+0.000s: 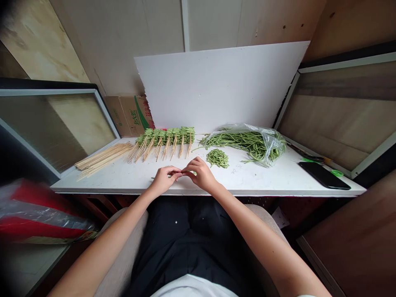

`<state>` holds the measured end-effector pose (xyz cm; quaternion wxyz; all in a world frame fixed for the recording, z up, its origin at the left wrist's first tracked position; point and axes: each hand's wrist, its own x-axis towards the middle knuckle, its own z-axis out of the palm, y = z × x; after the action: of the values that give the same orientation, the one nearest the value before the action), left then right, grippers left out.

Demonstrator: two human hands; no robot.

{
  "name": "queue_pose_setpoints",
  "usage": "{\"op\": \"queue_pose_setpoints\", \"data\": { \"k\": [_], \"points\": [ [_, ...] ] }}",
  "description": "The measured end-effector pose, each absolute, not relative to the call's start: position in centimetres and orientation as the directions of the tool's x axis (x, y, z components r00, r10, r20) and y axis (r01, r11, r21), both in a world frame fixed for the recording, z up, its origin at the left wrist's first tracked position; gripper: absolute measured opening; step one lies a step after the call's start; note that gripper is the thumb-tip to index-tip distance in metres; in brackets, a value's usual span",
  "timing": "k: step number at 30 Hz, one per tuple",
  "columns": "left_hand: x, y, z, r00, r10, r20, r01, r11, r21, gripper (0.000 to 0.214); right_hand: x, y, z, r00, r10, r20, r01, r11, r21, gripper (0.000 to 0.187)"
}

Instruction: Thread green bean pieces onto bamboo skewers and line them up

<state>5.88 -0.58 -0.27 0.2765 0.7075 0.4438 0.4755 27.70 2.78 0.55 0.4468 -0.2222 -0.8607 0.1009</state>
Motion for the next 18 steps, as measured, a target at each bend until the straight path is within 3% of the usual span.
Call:
{"op": "queue_pose_setpoints", "data": {
  "k": [6,12,16,18],
  "points": [
    [6.4,-1.1,0.1,0.225,0.836,0.501,0.456,-0.545,0.704,0.015,27.3,2.3,0.1,-0.456,0.491,0.742,0.353,0.866,-0.356,0.023],
    [6.5,-1.4,0.4,0.237,0.795,0.558,0.348,-0.606,0.715,0.021,26.2,2.1,-0.8,-0.276,0.674,0.685,0.187,0.737,-0.650,0.019],
    [6.0,-0.7,-0.1,0.220,0.802,0.556,0.242,-0.597,0.765,0.021,26.8,3.5,-1.3,-0.208,0.814,0.542,0.022,0.558,-0.830,0.034],
    [5.6,-0.3,-0.5,0.208,0.823,0.529,0.227,-0.567,0.792,0.023,27.8,4.6,-1.4,-0.182,0.847,0.499,0.044,0.514,-0.856,0.038]
  ]
}}
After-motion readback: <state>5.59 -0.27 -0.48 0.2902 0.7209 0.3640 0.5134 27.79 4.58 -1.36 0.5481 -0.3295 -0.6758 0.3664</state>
